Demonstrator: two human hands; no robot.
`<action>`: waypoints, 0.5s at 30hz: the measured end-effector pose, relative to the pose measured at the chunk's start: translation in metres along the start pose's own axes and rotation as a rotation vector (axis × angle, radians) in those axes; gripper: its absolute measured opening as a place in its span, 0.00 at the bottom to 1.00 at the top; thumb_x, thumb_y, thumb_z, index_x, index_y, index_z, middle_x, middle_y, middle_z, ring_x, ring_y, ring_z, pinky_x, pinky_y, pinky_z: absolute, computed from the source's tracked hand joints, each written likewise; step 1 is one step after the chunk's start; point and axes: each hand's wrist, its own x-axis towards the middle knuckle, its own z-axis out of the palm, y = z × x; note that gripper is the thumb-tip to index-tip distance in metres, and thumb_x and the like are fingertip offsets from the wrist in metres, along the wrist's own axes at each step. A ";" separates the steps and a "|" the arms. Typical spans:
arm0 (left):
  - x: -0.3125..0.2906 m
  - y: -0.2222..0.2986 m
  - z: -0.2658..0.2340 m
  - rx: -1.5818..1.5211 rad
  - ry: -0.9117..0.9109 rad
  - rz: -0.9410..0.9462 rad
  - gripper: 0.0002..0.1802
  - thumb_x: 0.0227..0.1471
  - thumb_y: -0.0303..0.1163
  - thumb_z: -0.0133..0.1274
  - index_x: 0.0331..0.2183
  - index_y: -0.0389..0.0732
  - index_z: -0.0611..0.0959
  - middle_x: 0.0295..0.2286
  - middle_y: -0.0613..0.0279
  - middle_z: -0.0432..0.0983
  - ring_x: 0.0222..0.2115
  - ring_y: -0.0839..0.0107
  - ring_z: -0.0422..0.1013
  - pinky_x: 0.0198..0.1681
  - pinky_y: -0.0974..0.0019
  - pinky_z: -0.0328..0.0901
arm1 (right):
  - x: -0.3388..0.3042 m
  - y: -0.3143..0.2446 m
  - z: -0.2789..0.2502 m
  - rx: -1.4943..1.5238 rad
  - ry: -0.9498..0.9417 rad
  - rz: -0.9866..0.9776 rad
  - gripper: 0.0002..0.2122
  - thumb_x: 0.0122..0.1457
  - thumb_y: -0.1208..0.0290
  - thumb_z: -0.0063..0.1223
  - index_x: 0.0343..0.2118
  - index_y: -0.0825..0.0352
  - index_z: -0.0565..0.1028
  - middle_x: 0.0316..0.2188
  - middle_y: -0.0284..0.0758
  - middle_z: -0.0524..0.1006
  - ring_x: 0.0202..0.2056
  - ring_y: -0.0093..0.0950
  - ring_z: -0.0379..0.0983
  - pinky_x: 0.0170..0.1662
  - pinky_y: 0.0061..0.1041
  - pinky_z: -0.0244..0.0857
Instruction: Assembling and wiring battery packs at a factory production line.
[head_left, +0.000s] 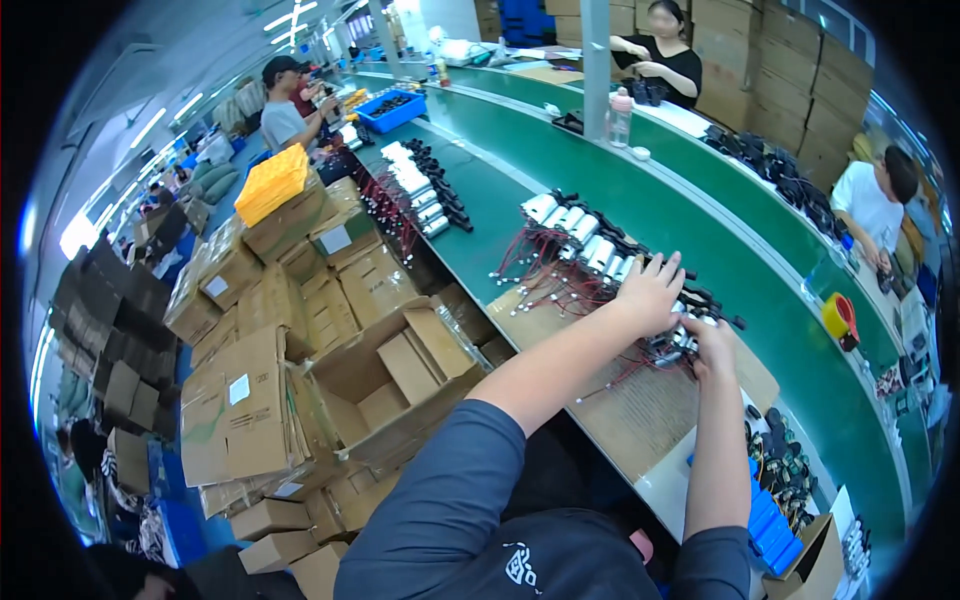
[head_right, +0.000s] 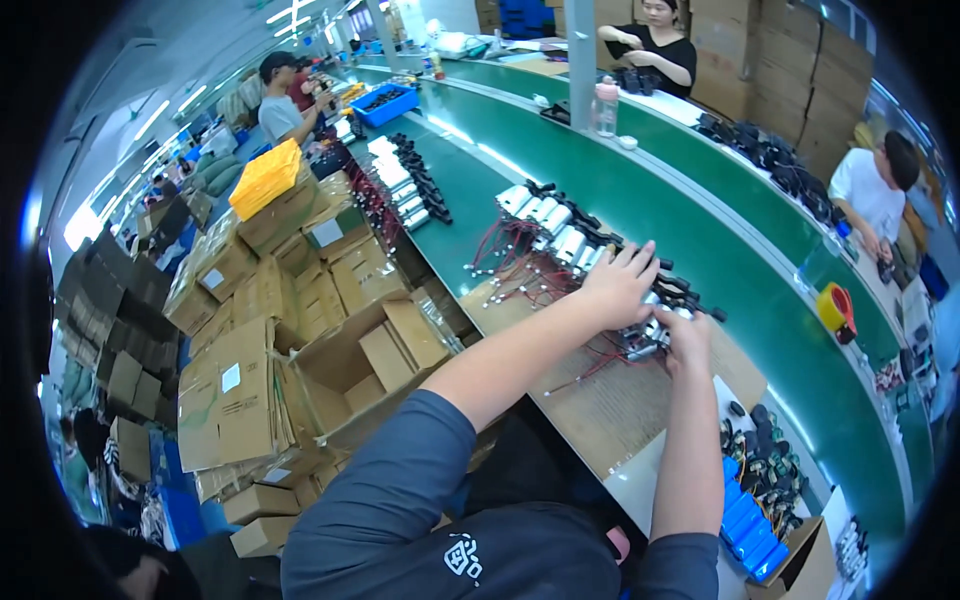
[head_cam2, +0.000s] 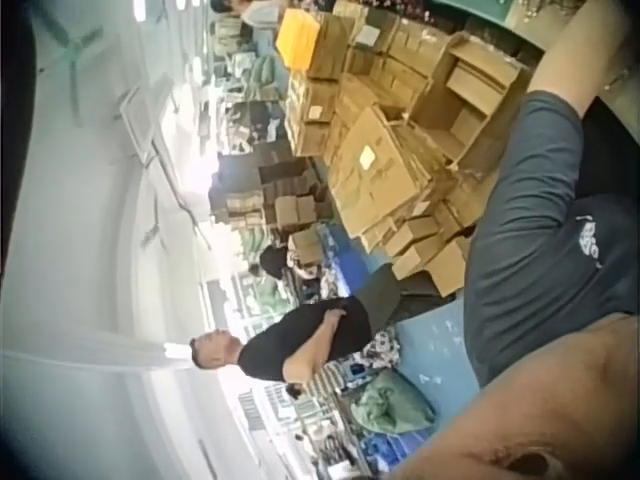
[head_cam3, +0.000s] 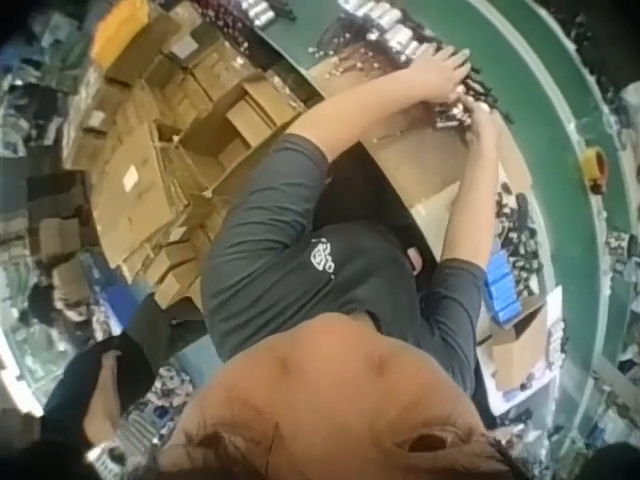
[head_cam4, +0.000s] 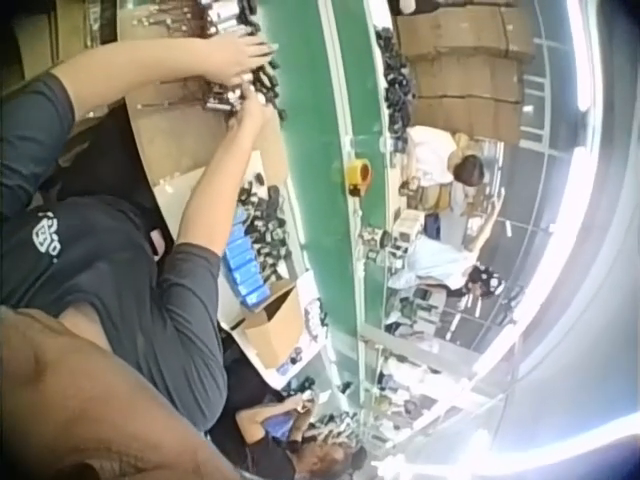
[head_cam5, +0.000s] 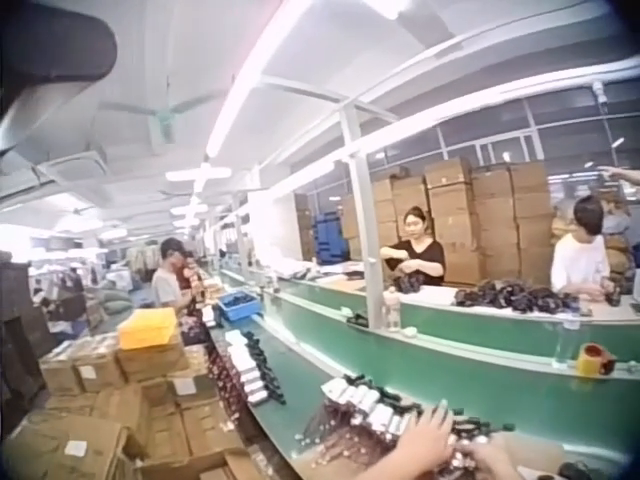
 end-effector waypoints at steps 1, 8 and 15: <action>0.001 0.001 -0.002 -0.032 -0.044 0.008 0.46 0.49 0.54 0.53 0.62 0.40 0.59 0.63 0.43 0.48 0.63 0.47 0.47 0.63 0.45 0.46 | -0.006 -0.003 -0.003 -0.046 0.028 -0.020 0.23 0.44 0.83 0.62 0.45 0.71 0.68 0.35 0.39 0.76 0.36 0.32 0.75 0.33 0.35 0.72; 0.004 -0.006 -0.008 -0.040 -0.196 -0.154 0.56 0.44 0.67 0.51 0.63 0.40 0.55 0.63 0.48 0.50 0.64 0.46 0.44 0.63 0.34 0.39 | 0.003 0.010 -0.007 -0.205 0.035 -0.096 0.20 0.45 0.81 0.64 0.42 0.71 0.69 0.34 0.37 0.76 0.35 0.30 0.74 0.35 0.31 0.71; 0.011 -0.002 -0.004 -0.172 -0.266 -0.101 0.49 0.48 0.66 0.48 0.60 0.39 0.63 0.61 0.50 0.56 0.64 0.47 0.46 0.62 0.33 0.36 | -0.001 0.012 -0.035 0.205 -0.014 0.148 0.14 0.49 0.81 0.60 0.39 0.68 0.69 0.33 0.39 0.76 0.34 0.32 0.77 0.36 0.38 0.76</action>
